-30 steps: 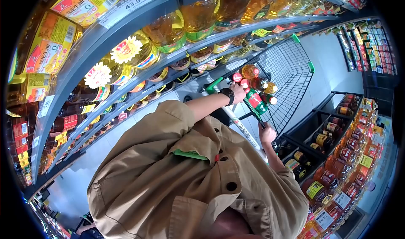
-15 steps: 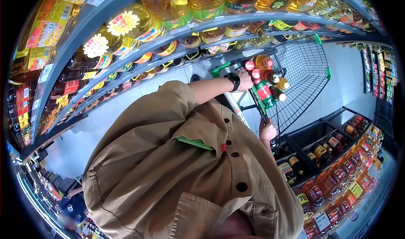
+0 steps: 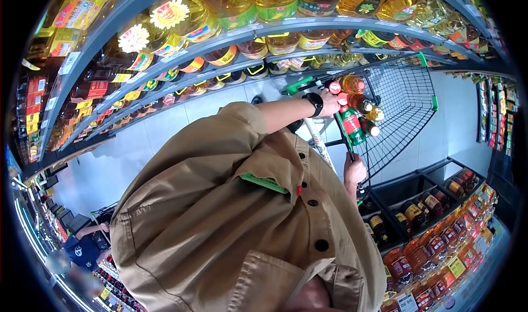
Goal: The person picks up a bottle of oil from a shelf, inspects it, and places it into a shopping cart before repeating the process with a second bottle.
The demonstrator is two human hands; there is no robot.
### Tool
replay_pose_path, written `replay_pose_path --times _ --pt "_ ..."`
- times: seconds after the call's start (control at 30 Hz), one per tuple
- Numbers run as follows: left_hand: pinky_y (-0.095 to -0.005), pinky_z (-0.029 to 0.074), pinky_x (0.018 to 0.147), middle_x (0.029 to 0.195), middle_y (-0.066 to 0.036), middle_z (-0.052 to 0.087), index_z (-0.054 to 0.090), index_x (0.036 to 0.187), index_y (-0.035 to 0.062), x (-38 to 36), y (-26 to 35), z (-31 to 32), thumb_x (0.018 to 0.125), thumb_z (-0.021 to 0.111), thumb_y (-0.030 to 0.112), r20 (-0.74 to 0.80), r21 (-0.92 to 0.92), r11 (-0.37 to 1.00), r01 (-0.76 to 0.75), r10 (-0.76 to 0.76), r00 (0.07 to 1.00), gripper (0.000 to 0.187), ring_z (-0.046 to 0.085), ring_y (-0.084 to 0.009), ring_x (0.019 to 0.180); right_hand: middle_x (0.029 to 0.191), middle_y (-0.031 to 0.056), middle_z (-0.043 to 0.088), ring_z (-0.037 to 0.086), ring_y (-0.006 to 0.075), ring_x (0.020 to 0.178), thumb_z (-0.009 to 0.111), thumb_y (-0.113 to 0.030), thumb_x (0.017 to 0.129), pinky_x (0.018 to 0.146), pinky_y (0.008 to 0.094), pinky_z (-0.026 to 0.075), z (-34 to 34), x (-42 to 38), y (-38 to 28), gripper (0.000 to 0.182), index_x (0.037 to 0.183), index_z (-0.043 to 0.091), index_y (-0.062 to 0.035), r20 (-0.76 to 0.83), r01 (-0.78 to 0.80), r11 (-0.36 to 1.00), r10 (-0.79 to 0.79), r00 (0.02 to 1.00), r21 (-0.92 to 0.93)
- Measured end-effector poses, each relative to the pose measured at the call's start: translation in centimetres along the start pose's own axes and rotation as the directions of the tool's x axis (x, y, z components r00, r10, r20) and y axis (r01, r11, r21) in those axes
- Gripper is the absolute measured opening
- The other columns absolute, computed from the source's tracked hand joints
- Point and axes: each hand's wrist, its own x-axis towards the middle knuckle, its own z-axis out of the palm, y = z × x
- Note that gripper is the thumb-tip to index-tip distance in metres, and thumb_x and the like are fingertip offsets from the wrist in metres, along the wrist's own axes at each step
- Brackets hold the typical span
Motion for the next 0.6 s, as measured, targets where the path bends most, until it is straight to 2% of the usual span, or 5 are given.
replay_pose_path --times 0.27,0.37,0.47,0.5,0.6 --pt "-0.0521 0.040 0.099 0.099 -0.017 0.065 0.069 0.093 0.0073 0.4 0.9 -0.6 0.074 0.076 0.035 0.011 0.014 0.999 0.039 -0.039 0.999 0.035 0.060 -0.0345 0.107 0.074 0.0128 0.069 0.066 0.0378 0.068 0.068 -0.046 0.083 0.060 0.0483 0.052 -0.6 1.1 1.1 0.034 0.092 0.071 -0.0136 0.063 0.042 0.998 -0.039 0.997 -0.037" --pt "-0.0508 0.044 0.092 0.096 -0.019 0.067 0.070 0.096 0.0061 -0.5 1.4 -2.1 0.077 0.073 0.036 0.005 -0.049 0.999 0.017 -0.017 1.000 0.035 0.063 -0.0339 0.100 0.081 0.0141 0.069 0.067 0.0377 0.074 0.071 -0.045 0.081 0.065 0.0486 0.051 -1.0 1.2 1.5 0.037 0.099 0.069 -0.0121 0.083 0.079 0.997 -0.081 0.993 0.024" --pt "-0.0466 0.050 0.082 0.097 -0.021 0.066 0.067 0.108 0.0041 -2.4 1.3 -5.2 0.082 0.068 0.035 0.011 -0.315 0.949 0.005 -0.001 1.000 0.040 0.063 -0.0370 0.094 0.101 0.0194 0.066 0.064 0.0375 0.097 0.079 -0.036 0.073 0.081 0.0445 0.052 -3.2 2.0 2.5 0.051 0.111 0.065 -0.0051 0.260 0.181 0.969 -0.221 0.940 0.169" --pt "-0.0444 0.051 0.086 0.103 -0.020 0.067 0.063 0.117 0.0030 -4.7 1.5 -7.9 0.086 0.066 0.035 -0.086 -0.472 0.878 -0.077 0.040 0.995 0.045 0.064 -0.0354 0.098 0.103 0.0204 0.066 0.063 0.0375 0.101 0.081 -0.035 0.070 0.085 0.0436 0.051 -3.6 2.6 3.8 0.056 0.113 0.064 -0.0030 0.298 0.247 0.950 -0.296 0.908 0.191" --pt "-0.0363 0.052 0.090 0.112 -0.014 0.067 0.060 0.122 0.0028 -9.7 0.1 -11.4 0.093 0.063 0.031 -0.204 -0.696 0.716 -0.044 -0.139 0.969 0.040 0.065 -0.0249 0.105 0.107 0.0247 0.067 0.063 0.0377 0.103 0.085 -0.026 0.064 0.092 0.0423 0.050 -9.5 4.4 4.1 0.063 0.117 0.063 0.0011 0.494 0.148 0.986 -0.089 0.865 -0.082"
